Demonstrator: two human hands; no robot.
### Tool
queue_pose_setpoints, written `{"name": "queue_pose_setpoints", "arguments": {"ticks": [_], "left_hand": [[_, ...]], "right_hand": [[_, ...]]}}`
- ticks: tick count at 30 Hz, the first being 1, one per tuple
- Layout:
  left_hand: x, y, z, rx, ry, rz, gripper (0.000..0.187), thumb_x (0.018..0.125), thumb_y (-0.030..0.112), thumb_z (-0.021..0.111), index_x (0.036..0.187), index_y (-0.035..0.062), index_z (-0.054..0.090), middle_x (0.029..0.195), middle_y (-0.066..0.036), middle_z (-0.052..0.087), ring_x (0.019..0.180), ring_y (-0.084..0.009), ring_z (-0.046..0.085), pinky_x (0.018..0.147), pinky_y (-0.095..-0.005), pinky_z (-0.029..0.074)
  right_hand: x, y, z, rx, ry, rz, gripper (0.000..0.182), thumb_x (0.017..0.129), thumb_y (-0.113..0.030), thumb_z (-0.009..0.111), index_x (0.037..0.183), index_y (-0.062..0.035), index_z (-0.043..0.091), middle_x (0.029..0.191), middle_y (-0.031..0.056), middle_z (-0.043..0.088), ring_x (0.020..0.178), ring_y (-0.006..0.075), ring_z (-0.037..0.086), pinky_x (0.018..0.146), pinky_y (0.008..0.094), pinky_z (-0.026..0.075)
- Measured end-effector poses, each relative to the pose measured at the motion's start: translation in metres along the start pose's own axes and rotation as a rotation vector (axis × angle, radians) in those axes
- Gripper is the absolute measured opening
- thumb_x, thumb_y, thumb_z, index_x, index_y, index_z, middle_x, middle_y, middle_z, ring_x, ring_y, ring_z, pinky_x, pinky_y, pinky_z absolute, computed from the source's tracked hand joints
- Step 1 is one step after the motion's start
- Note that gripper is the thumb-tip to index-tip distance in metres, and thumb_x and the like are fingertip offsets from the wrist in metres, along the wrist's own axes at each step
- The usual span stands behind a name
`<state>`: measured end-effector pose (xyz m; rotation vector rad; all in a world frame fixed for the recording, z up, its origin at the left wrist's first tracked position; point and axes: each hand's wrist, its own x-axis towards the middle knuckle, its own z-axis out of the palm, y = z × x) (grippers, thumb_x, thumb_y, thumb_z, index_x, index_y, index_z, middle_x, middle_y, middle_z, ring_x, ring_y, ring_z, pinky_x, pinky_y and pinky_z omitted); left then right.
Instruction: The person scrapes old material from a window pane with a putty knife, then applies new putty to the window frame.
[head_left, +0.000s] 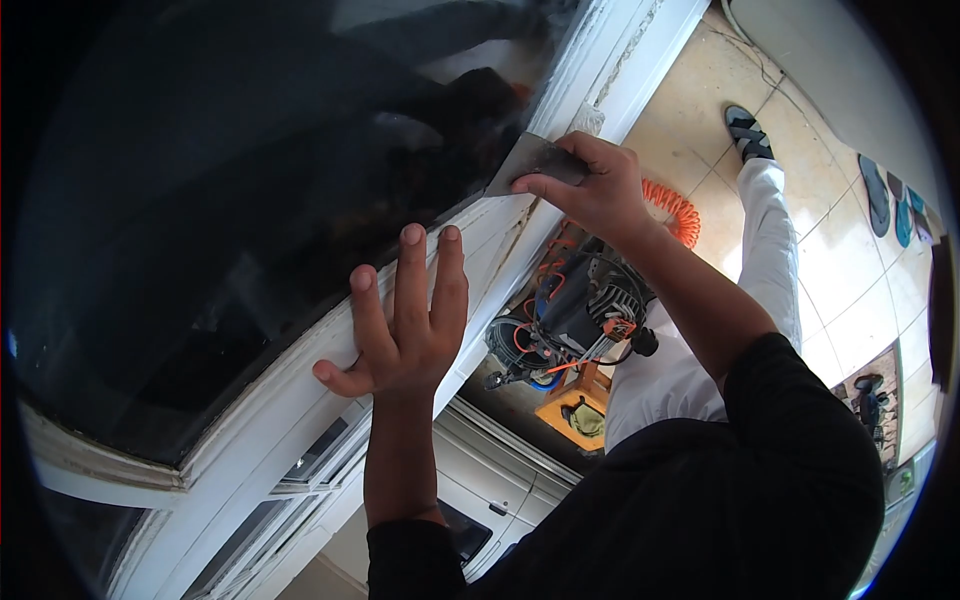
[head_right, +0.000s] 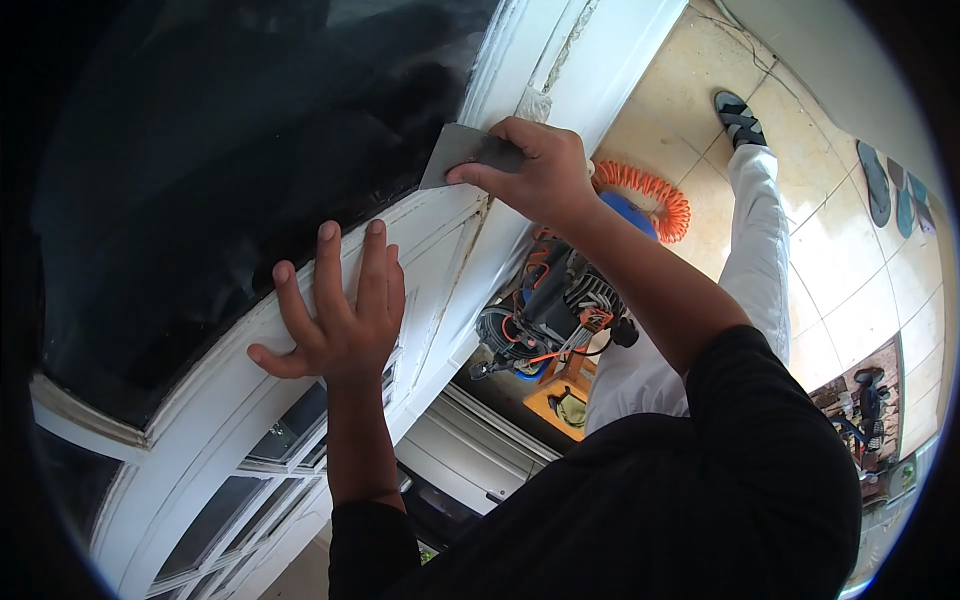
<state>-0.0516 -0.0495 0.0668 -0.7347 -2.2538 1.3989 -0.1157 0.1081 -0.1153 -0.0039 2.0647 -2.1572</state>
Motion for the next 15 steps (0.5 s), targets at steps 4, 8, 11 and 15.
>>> {"name": "queue_pose_setpoints", "arguments": {"ticks": [4,8,11,15], "left_hand": [[0.0,-0.002,0.0,0.017,0.006,0.022,0.025,0.083,0.051,0.069,0.107,0.0433,0.069,0.125,0.009,0.063,0.136,-0.0303,0.04,0.11,-0.0667,0.0],[0.0,0.0,-0.001,0.0,0.0,-0.002,0.024,0.083,0.051,0.069,0.106,0.0435,0.068,0.125,0.009,0.063,0.136,-0.0301,0.041,0.11,-0.0668,0.0],[-0.001,-0.001,0.0,0.011,0.008,0.003,0.023,0.084,0.05,0.069,0.106,0.0438,0.068,0.124,0.009,0.063,0.136,-0.0299,0.041,0.11,-0.0668,0.0],[-0.002,-0.001,0.003,0.018,0.02,0.004,0.021,0.084,0.049,0.068,0.105,0.0437,0.069,0.123,0.011,0.064,0.135,-0.0293,0.042,0.11,-0.067,0.0]], "right_hand": [[0.002,0.01,0.0,-0.016,0.008,-0.016,0.045,0.065,-0.037,0.091,0.085,-0.0026,0.069,0.073,0.0093,0.07,0.064,0.0166,0.069,0.062,0.0281,0.054],[0.002,-0.007,-0.002,0.001,-0.031,0.01,0.045,0.066,-0.037,0.09,0.084,-0.0019,0.069,0.076,0.0108,0.071,0.067,0.0163,0.069,0.063,0.0286,0.054],[0.002,0.001,-0.003,0.004,-0.04,0.048,0.044,0.067,-0.036,0.09,0.083,-0.0012,0.068,0.074,0.0093,0.07,0.066,0.0135,0.067,0.063,0.0283,0.054],[-0.015,0.02,-0.009,0.131,-0.062,0.184,0.041,0.075,-0.031,0.087,0.092,-0.0005,0.066,0.075,0.0067,0.069,0.066,0.0106,0.064,0.064,0.028,0.053]]}}
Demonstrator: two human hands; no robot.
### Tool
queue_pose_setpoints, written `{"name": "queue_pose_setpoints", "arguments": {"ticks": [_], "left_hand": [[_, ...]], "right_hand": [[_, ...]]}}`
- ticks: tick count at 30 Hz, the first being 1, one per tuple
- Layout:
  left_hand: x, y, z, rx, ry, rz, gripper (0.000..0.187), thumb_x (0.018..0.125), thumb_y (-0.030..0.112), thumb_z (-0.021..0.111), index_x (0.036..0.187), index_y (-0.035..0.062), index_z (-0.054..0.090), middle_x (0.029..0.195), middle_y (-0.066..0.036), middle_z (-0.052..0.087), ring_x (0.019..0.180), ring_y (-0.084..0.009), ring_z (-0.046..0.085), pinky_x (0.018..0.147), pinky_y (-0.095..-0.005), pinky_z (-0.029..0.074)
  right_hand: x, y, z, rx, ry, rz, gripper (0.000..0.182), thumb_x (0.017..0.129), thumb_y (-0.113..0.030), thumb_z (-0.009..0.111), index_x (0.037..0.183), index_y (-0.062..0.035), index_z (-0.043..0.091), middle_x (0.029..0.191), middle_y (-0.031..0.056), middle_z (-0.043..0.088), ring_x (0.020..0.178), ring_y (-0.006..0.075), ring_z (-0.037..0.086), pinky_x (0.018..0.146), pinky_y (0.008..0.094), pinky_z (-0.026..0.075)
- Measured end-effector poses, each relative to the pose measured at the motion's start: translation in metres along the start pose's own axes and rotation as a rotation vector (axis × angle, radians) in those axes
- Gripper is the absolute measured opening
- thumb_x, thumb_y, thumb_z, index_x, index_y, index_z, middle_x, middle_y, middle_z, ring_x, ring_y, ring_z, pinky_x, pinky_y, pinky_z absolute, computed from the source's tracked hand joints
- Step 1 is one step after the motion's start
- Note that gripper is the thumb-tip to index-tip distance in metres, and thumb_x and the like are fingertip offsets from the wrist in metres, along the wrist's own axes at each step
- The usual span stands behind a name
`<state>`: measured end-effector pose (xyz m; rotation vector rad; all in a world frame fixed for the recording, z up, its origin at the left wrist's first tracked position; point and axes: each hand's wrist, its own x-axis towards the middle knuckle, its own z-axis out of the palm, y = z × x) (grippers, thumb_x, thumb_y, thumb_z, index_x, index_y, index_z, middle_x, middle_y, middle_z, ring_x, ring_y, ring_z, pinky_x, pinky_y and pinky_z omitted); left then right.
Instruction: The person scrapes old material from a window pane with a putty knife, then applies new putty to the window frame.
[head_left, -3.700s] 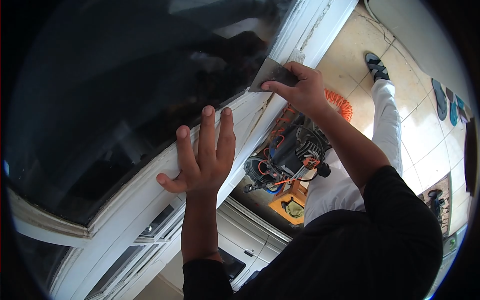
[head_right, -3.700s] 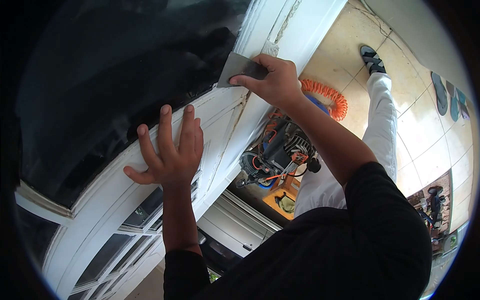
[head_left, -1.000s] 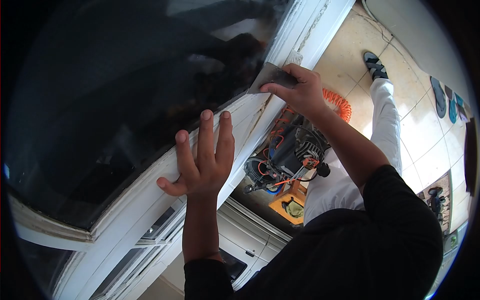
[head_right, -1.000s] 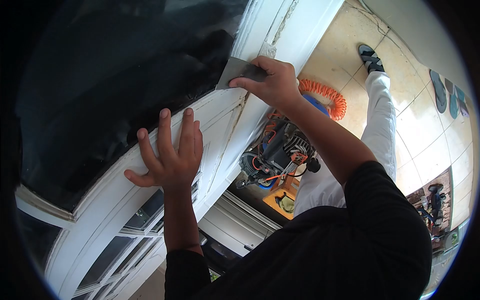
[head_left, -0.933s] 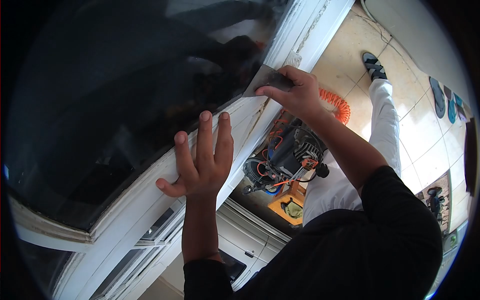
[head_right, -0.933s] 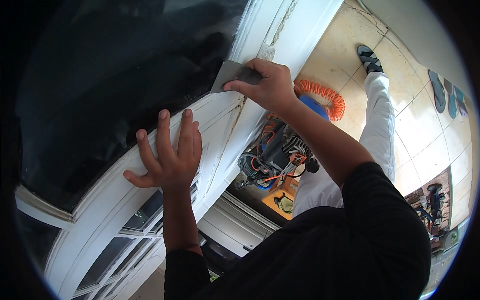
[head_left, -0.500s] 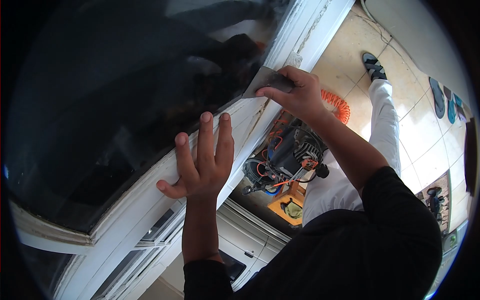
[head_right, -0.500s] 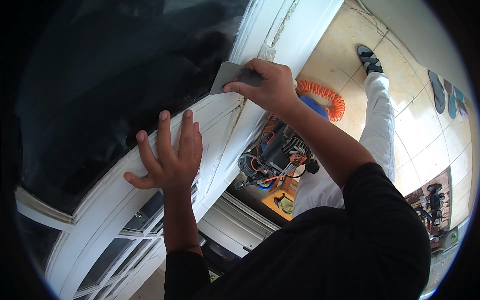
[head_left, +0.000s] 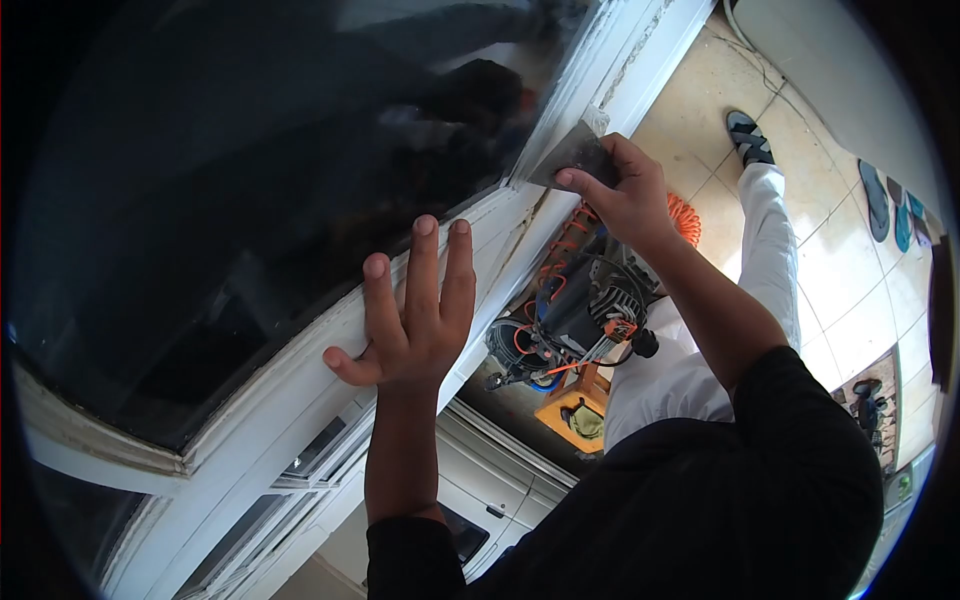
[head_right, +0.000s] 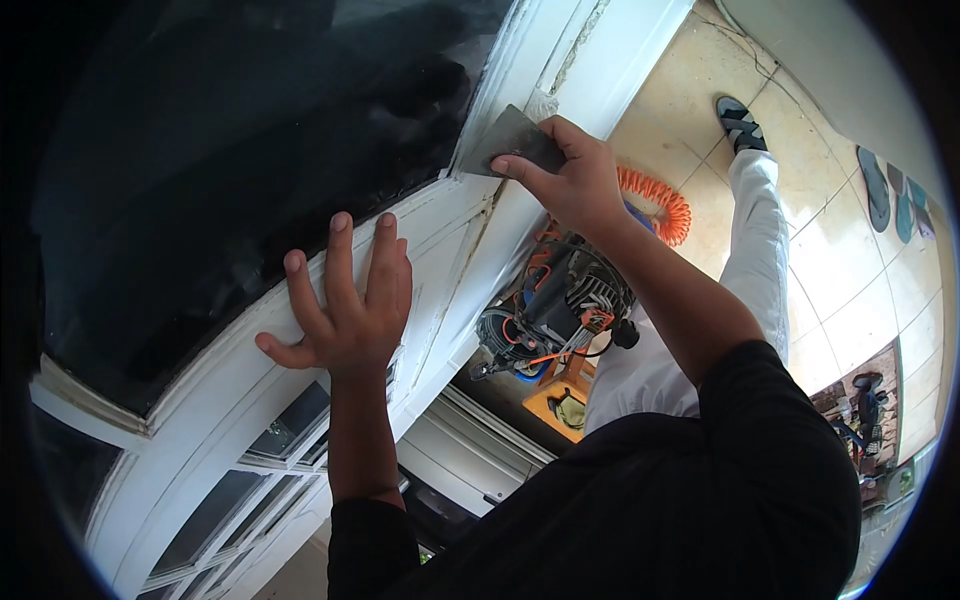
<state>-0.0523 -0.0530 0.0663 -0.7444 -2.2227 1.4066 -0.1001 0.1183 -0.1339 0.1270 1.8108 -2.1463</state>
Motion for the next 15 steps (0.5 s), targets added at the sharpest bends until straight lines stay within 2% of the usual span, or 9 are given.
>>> {"name": "queue_pose_setpoints", "arguments": {"ticks": [2,3,5,6,10,11,12,13,15], "left_hand": [[-0.001,0.002,0.0,-0.007,0.014,-0.013,0.02,0.085,0.049,0.068,0.104,0.0437,0.069,0.122,0.011,0.064,0.134,-0.0289,0.043,0.11,-0.0671,0.0],[0.0,0.002,-0.001,-0.01,0.007,-0.016,0.021,0.085,0.049,0.068,0.105,0.0437,0.068,0.123,0.012,0.064,0.134,-0.0274,0.044,0.111,-0.0666,0.0],[0.0,0.002,-0.002,-0.006,0.008,-0.038,0.022,0.085,0.048,0.067,0.106,0.0437,0.068,0.123,0.013,0.064,0.133,-0.0258,0.045,0.111,-0.0661,-0.001],[0.001,0.002,-0.003,-0.018,-0.002,-0.032,0.022,0.085,0.049,0.067,0.107,0.0436,0.067,0.124,0.013,0.064,0.133,-0.0243,0.046,0.112,-0.0656,-0.001],[0.004,0.006,-0.01,-0.092,-0.04,-0.093,0.03,0.086,0.048,0.065,0.114,0.0412,0.066,0.13,0.01,0.062,0.134,-0.0233,0.045,0.113,-0.0659,-0.003],[0.004,0.011,-0.013,-0.15,-0.068,-0.131,0.032,0.085,0.048,0.065,0.117,0.0402,0.066,0.134,0.009,0.06,0.136,-0.0241,0.044,0.113,-0.0667,-0.003],[0.004,0.024,-0.017,-0.216,-0.129,-0.212,0.041,0.084,0.048,0.064,0.124,0.0361,0.064,0.144,0.004,0.051,0.141,-0.0252,0.036,0.112,-0.0677,-0.006],[0.008,0.04,-0.024,-0.306,-0.25,-0.292,0.053,0.083,0.049,0.067,0.133,0.0317,0.059,0.151,0.0,0.043,0.145,-0.0254,0.029,0.111,-0.0702,-0.004],[0.01,0.067,-0.032,-0.395,-0.541,-0.153,0.065,0.081,0.051,0.069,0.14,0.028,0.052,0.153,-0.002,0.04,0.147,-0.026,0.024,0.112,-0.0716,0.002]], "right_hand": [[-0.013,0.004,0.002,0.321,0.009,0.048,0.035,0.086,-0.025,0.077,0.107,-0.0011,0.061,0.08,0.0046,0.067,0.069,0.0083,0.061,0.067,0.0269,0.051],[-0.018,-0.003,-0.004,0.313,0.009,0.036,0.035,0.086,-0.025,0.077,0.107,-0.0011,0.061,0.08,0.0046,0.067,0.069,0.0083,0.061,0.067,0.0269,0.051],[-0.031,-0.021,-0.02,0.149,-0.216,0.355,0.031,0.093,-0.018,0.067,0.116,-0.0014,0.055,0.088,0.0072,0.067,0.076,0.0097,0.062,0.073,0.0275,0.051],[-0.039,-0.026,-0.028,0.043,-0.254,0.291,0.032,0.093,-0.015,0.064,0.12,-0.003,0.053,0.096,0.0127,0.067,0.085,0.0168,0.065,0.078,0.0319,0.052],[-0.065,-0.043,-0.073,-0.298,-0.377,0.232,0.038,0.092,-0.006,0.063,0.127,-0.0053,0.048,0.107,0.0122,0.065,0.097,0.0197,0.065,0.086,0.0326,0.05],[-0.072,-0.042,-0.086,-0.358,-0.376,0.254,0.045,0.09,-0.009,0.065,0.13,-0.0067,0.045,0.109,0.0175,0.065,0.099,0.0275,0.065,0.087,0.0367,0.051],[-0.075,-0.048,-0.097,-0.419,-0.373,0.275,0.052,0.088,-0.013,0.066,0.133,-0.0082,0.042,0.111,0.0229,0.065,0.102,0.0352,0.066,0.089,0.0408,0.051],[-0.076,-0.06,-0.107,-0.44,-0.378,0.256,0.052,0.088,-0.013,0.066,0.133,-0.0082,0.042,0.111,0.0229,0.065,0.102,0.0352,0.066,0.089,0.0408,0.051],[-0.076,-0.086,-0.126,-0.516,-0.471,0.327,0.058,0.086,-0.013,0.068,0.136,-0.0085,0.039,0.113,0.024,0.064,0.105,0.0373,0.065,0.09,0.0407,0.051]]}}
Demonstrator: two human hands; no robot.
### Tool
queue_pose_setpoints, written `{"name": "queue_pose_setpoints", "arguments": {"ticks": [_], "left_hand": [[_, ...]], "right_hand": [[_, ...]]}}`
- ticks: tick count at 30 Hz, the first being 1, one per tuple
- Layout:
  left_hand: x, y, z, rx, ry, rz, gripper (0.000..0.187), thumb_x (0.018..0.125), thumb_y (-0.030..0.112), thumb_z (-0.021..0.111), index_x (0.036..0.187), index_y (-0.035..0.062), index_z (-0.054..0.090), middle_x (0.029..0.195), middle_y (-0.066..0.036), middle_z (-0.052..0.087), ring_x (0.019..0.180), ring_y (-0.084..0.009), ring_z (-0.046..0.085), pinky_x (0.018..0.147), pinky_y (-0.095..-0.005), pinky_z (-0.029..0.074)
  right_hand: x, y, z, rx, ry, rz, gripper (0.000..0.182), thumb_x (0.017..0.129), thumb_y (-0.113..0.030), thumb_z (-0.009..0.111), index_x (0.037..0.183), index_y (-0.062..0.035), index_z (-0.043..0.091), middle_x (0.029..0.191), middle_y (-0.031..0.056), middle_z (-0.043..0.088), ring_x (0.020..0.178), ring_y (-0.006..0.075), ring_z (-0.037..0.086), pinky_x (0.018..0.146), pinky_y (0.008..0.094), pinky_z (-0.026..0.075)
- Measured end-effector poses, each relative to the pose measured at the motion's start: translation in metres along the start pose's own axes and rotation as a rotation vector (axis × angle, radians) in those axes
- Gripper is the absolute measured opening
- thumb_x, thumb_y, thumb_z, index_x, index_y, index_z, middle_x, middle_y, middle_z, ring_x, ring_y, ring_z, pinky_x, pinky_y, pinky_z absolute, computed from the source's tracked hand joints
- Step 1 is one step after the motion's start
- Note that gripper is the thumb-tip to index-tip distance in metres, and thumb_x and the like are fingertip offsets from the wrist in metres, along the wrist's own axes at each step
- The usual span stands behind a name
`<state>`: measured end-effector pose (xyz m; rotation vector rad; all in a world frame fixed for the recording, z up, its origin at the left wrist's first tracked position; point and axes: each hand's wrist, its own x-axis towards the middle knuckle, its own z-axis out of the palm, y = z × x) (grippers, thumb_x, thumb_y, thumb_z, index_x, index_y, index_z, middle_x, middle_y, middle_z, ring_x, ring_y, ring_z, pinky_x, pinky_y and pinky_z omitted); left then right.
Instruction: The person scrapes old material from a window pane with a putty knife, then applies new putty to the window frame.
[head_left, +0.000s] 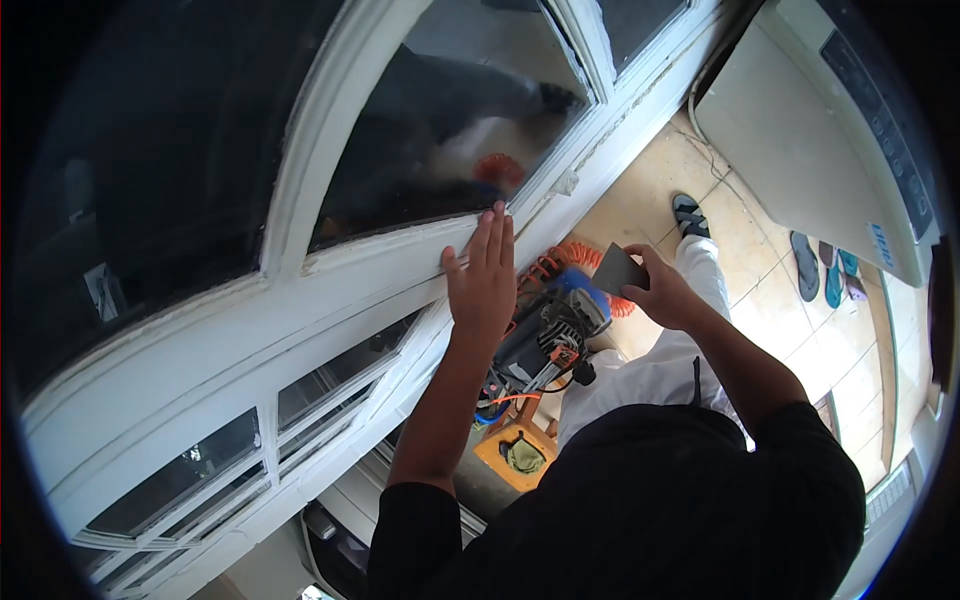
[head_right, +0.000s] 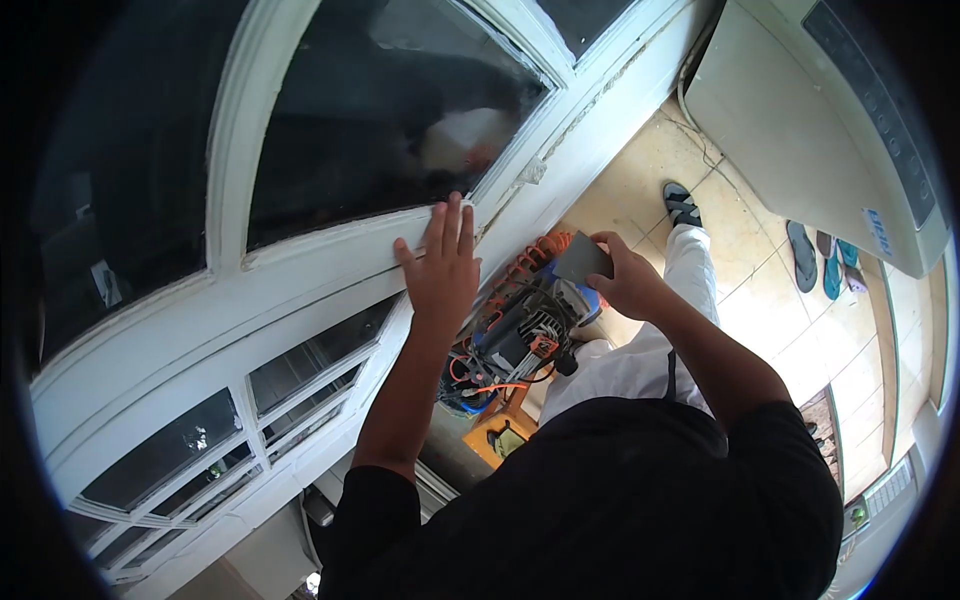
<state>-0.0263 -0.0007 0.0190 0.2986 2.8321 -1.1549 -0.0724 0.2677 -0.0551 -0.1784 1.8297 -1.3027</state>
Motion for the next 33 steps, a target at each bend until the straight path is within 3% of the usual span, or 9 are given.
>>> {"name": "queue_pose_setpoints", "arguments": {"ticks": [3,7,9,13,17,20,22,24,33], "left_hand": [[0.0,0.036,-0.024,-0.414,-0.374,-0.02,0.064,0.084,0.048,0.068,0.141,0.0236,0.051,0.144,-0.006,0.05,0.14,-0.0248,0.039,0.112,-0.0653,0.02],[-0.017,0.067,-0.02,-0.866,-0.137,-0.162,0.055,0.085,0.046,0.068,0.132,0.0197,0.058,0.129,-0.011,0.062,0.128,-0.0258,0.053,0.113,-0.0577,0.025],[-0.03,0.076,-0.038,-1.22,-0.393,-0.331,0.047,0.086,0.043,0.068,0.123,0.0159,0.065,0.114,-0.014,0.068,0.117,-0.0287,0.061,0.111,-0.0493,0.033],[-0.058,0.119,-0.085,-1.476,-0.181,-0.535,0.046,0.087,0.041,0.07,0.122,0.0131,0.064,0.115,-0.011,0.069,0.107,-0.0283,0.065,0.088,-0.0426,0.052],[-0.075,0.161,-0.127,-1.939,-0.218,-0.831,0.076,0.087,0.041,0.072,0.149,0.0151,0.037,0.131,-0.014,0.06,0.117,-0.0311,0.06,0.096,-0.0444,0.049],[-0.092,0.176,-0.131,-2.027,0.13,-0.947,0.077,0.084,0.036,0.076,0.148,0.0142,0.038,0.138,-0.013,0.055,0.117,-0.0303,0.059,0.096,-0.0432,0.049],[-0.107,0.154,-0.137,-1.825,0.266,-0.866,0.038,0.086,0.026,0.074,0.12,0.0119,0.067,0.117,-0.012,0.067,0.107,-0.0282,0.064,0.09,-0.0393,0.051],[-0.122,0.146,-0.134,-1.859,0.189,-0.821,0.019,0.086,0.023,0.073,0.1,0.0106,0.074,0.098,-0.01,0.071,0.093,-0.0261,0.068,0.082,-0.0374,0.052],[-0.176,0.154,-0.134,-2.154,0.196,-1.127,0.024,0.091,0.023,0.069,0.103,0.0018,0.07,0.087,-0.008,0.069,0.086,-0.0158,0.064,0.08,-0.0342,0.049]], "right_hand": [[-0.019,-0.025,-0.03,-0.074,-0.003,-0.006,0.063,0.083,-0.015,0.071,0.137,-0.0076,0.039,0.115,0.0252,0.063,0.105,0.0378,0.065,0.091,0.041,0.051],[-0.021,-0.036,-0.073,-0.298,0.012,-0.233,0.088,0.073,-0.019,0.08,0.146,-0.0062,0.033,0.133,0.0274,0.05,0.124,0.0393,0.051,0.103,0.0435,0.043],[-0.019,-0.056,-0.091,-0.348,-0.154,-0.184,0.092,0.072,-0.02,0.08,0.15,-0.0061,0.031,0.134,0.027,0.048,0.125,0.0394,0.05,0.104,0.0431,0.043],[-0.033,-0.106,-0.106,-0.392,-0.497,0.005,0.076,0.088,-0.027,0.068,0.152,-0.0075,0.031,0.127,0.0209,0.052,0.088,0.0265,0.065,0.077,0.0363,0.055],[-0.05,-0.12,-0.089,-0.576,-0.684,-0.008,0.055,0.099,-0.031,0.049,0.147,-0.0055,0.039,0.113,0.0124,0.059,0.074,0.0167,0.062,0.063,0.0316,0.053],[-0.078,-0.143,-0.056,-0.788,-0.824,0.051,0.052,0.1,-0.031,0.044,0.144,-0.0039,0.043,0.113,0.0188,0.064,0.086,0.0249,0.066,0.075,0.0381,0.053],[-0.086,-0.124,-0.034,-0.939,-0.911,-0.26,0.045,0.099,-0.025,0.043,0.138,-0.004,0.049,0.116,0.024,0.064,0.114,0.0397,0.058,0.101,0.0478,0.04],[-0.084,-0.113,-0.018,-1.119,-0.911,-0.359,0.04,0.099,-0.026,0.048,0.133,-0.0039,0.053,0.113,0.0212,0.065,0.093,0.0327,0.065,0.088,0.0418,0.049],[-0.143,-0.178,-0.03,-1.092,-0.689,-0.252,0.036,0.09,-0.021,0.061,0.121,-0.0035,0.062,0.095,0.0135,0.07,0.082,0.0245,0.067,0.079,0.0367,0.051]]}}
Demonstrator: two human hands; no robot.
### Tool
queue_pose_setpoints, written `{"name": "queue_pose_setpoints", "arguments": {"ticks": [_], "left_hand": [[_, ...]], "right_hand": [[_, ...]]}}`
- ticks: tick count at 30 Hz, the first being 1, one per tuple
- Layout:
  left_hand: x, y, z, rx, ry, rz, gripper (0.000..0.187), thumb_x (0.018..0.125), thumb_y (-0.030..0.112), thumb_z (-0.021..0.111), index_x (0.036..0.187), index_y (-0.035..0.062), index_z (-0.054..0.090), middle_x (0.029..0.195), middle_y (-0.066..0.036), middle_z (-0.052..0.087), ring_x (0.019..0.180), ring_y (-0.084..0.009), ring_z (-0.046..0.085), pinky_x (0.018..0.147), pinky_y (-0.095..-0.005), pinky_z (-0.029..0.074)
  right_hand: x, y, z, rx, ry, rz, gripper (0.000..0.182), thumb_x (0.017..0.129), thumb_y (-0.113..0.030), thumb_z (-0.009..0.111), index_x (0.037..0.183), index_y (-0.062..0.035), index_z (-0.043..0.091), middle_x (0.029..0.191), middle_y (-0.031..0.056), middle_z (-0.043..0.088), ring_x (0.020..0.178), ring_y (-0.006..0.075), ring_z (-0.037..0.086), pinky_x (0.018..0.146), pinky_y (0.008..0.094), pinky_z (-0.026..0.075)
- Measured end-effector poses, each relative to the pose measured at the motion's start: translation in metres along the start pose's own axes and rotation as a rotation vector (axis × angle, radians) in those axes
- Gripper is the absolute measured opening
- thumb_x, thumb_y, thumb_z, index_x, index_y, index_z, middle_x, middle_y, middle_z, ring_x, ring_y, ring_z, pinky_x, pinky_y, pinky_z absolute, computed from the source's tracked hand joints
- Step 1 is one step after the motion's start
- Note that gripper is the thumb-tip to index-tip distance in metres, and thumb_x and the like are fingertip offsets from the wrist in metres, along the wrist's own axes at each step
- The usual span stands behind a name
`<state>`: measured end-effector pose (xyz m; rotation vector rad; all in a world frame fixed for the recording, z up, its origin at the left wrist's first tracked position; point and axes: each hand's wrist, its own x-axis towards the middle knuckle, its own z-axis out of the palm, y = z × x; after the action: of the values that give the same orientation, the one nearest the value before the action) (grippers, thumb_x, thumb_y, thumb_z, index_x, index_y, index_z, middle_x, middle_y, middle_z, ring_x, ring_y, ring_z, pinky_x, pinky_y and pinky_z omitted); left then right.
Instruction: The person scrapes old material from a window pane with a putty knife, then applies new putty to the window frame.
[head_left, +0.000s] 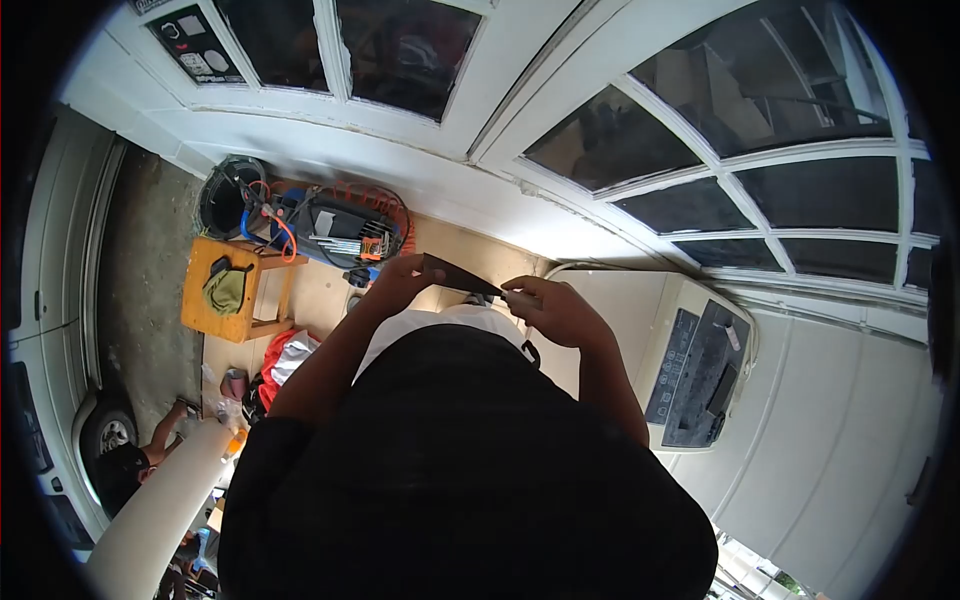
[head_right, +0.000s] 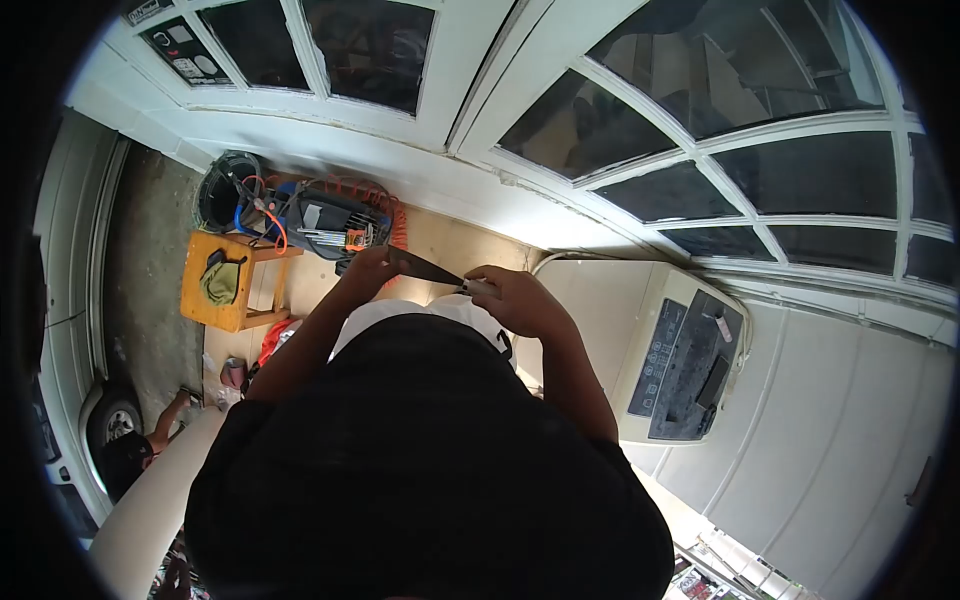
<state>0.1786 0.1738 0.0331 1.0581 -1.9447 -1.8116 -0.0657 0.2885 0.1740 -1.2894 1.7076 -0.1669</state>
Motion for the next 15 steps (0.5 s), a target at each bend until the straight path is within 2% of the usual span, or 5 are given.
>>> {"name": "queue_pose_setpoints", "arguments": {"ticks": [2,4,6,10,15], "left_hand": [[0.002,-0.007,0.011,-0.135,0.002,-0.016,0.026,0.093,0.024,0.067,0.105,0.0007,0.069,0.088,-0.006,0.069,0.087,-0.015,0.063,0.081,-0.0339,0.049],[0.008,-0.008,0.031,-0.416,0.04,0.002,0.032,0.097,0.028,0.062,0.109,-0.0012,0.066,0.092,-0.004,0.067,0.087,-0.0136,0.059,0.083,-0.0318,0.048],[0.02,-0.01,0.044,-0.358,0.03,-0.005,0.032,0.097,0.029,0.062,0.109,-0.0007,0.065,0.092,-0.003,0.066,0.087,-0.0125,0.058,0.083,-0.031,0.047],[0.047,0.001,0.084,-0.281,0.073,-0.006,0.032,0.099,0.03,0.059,0.112,0.0006,0.063,0.093,-0.002,0.063,0.089,-0.011,0.055,0.083,-0.0296,0.046],[0.065,0.019,0.171,-0.393,0.248,0.104,0.038,0.103,0.028,0.052,0.128,0.0014,0.057,0.107,-0.003,0.063,0.099,-0.0123,0.057,0.091,-0.0293,0.046]], "right_hand": [[-0.013,0.002,-0.001,0.136,0.11,-0.059,0.037,0.087,-0.018,0.068,0.121,-0.0053,0.062,0.087,0.011,0.069,0.074,0.0181,0.065,0.073,0.0313,0.051],[-0.024,0.008,-0.004,0.236,0.149,-0.093,0.037,0.088,-0.018,0.069,0.121,-0.0055,0.062,0.088,0.0096,0.069,0.076,0.0168,0.065,0.073,0.0303,0.051],[-0.026,0.031,-0.01,0.416,0.214,-0.222,0.037,0.087,-0.017,0.073,0.121,-0.0052,0.062,0.095,0.0065,0.069,0.083,0.013,0.064,0.076,0.0277,0.051],[-0.015,0.077,-0.026,0.468,0.286,-0.432,0.034,0.086,-0.016,0.074,0.116,-0.0032,0.065,0.097,0.0077,0.068,0.087,0.0143,0.064,0.078,0.0276,0.051],[-0.028,0.116,-0.065,0.361,0.145,-0.394,0.037,0.09,-0.018,0.071,0.121,0.0008,0.063,0.099,0.01,0.069,0.089,0.0144,0.066,0.078,0.0267,0.052]]}}
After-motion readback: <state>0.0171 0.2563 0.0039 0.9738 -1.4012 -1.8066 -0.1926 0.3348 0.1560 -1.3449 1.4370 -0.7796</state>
